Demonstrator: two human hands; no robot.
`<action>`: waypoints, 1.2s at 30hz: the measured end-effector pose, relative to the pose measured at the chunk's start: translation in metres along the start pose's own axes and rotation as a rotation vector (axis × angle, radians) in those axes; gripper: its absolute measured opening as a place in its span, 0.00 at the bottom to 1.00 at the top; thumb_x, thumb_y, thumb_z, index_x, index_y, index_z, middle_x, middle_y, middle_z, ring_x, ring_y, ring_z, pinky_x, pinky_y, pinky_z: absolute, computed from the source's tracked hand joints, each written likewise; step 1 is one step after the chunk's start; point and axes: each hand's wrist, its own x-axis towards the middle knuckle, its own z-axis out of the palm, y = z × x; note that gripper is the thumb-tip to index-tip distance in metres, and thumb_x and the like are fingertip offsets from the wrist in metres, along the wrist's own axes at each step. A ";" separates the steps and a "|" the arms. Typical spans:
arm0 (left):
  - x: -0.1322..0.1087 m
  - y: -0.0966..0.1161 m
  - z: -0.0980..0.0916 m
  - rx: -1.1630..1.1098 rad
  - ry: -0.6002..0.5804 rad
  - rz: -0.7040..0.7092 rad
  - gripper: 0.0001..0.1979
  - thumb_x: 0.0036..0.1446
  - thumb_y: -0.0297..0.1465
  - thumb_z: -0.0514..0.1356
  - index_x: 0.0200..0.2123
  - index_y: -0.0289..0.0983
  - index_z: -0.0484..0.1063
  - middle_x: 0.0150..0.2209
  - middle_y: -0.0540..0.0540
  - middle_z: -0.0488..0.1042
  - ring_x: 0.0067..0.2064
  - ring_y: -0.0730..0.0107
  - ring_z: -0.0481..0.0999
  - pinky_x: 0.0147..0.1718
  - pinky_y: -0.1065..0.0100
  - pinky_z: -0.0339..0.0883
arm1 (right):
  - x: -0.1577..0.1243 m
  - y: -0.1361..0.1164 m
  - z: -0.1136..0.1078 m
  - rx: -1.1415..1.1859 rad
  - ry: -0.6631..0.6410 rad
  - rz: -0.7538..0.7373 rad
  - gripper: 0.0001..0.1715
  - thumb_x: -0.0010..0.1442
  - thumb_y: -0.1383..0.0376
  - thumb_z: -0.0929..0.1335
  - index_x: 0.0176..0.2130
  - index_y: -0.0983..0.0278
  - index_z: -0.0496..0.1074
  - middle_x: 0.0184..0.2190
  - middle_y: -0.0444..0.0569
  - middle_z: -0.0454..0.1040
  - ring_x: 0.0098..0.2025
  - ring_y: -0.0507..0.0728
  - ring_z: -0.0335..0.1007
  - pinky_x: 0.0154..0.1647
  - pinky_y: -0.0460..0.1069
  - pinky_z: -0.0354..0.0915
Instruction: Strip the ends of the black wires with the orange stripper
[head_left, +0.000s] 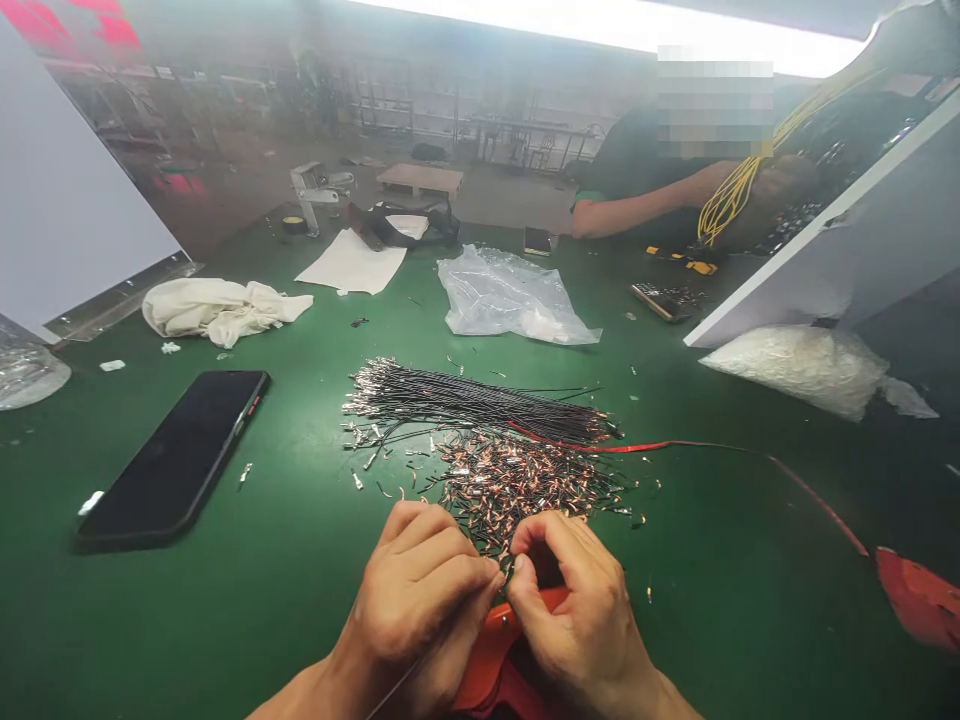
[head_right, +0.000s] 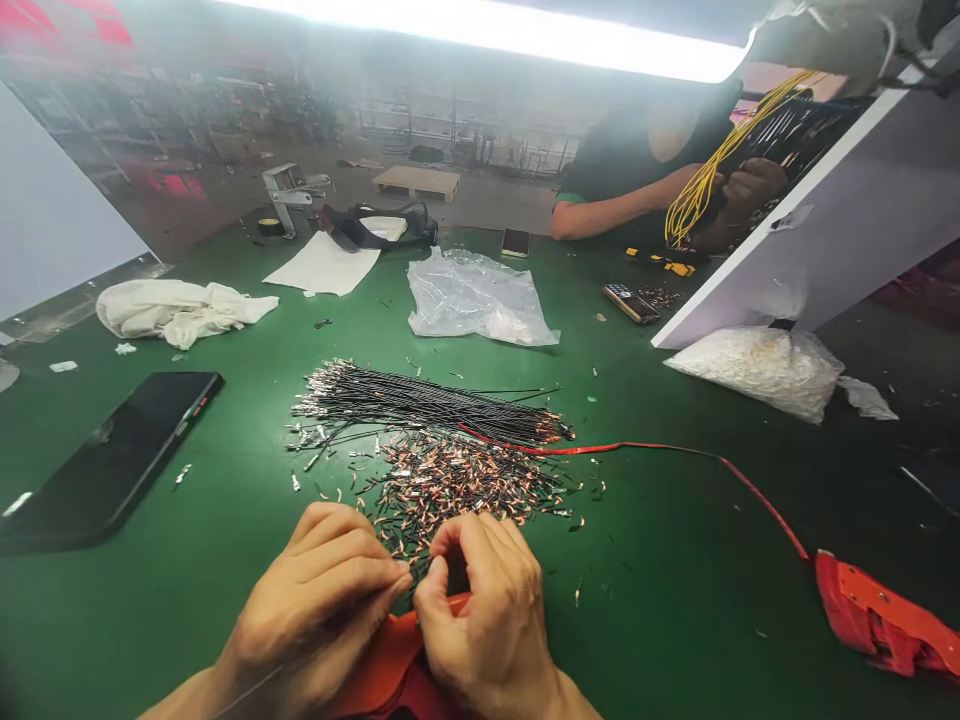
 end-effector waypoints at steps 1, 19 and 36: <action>0.000 0.000 0.000 0.013 0.012 0.000 0.10 0.56 0.19 0.61 0.34 0.40 0.71 0.25 0.53 0.76 0.28 0.69 0.70 0.36 0.63 0.60 | 0.000 0.000 0.001 -0.006 -0.002 0.016 0.07 0.53 0.72 0.62 0.28 0.61 0.65 0.22 0.45 0.71 0.24 0.56 0.68 0.25 0.49 0.61; 0.006 -0.002 -0.008 -0.025 0.186 -0.197 0.09 0.61 0.20 0.60 0.33 0.40 0.68 0.28 0.55 0.71 0.30 0.72 0.69 0.37 0.64 0.58 | 0.000 0.006 -0.002 0.162 -0.015 0.119 0.11 0.68 0.67 0.61 0.39 0.62 0.72 0.23 0.43 0.75 0.24 0.53 0.74 0.25 0.46 0.67; 0.005 -0.011 -0.002 0.040 0.207 -0.291 0.09 0.61 0.23 0.60 0.28 0.38 0.69 0.26 0.54 0.71 0.30 0.71 0.68 0.34 0.66 0.60 | 0.001 0.011 -0.003 0.241 0.021 -0.144 0.11 0.66 0.72 0.62 0.42 0.61 0.71 0.28 0.46 0.75 0.29 0.54 0.72 0.29 0.48 0.67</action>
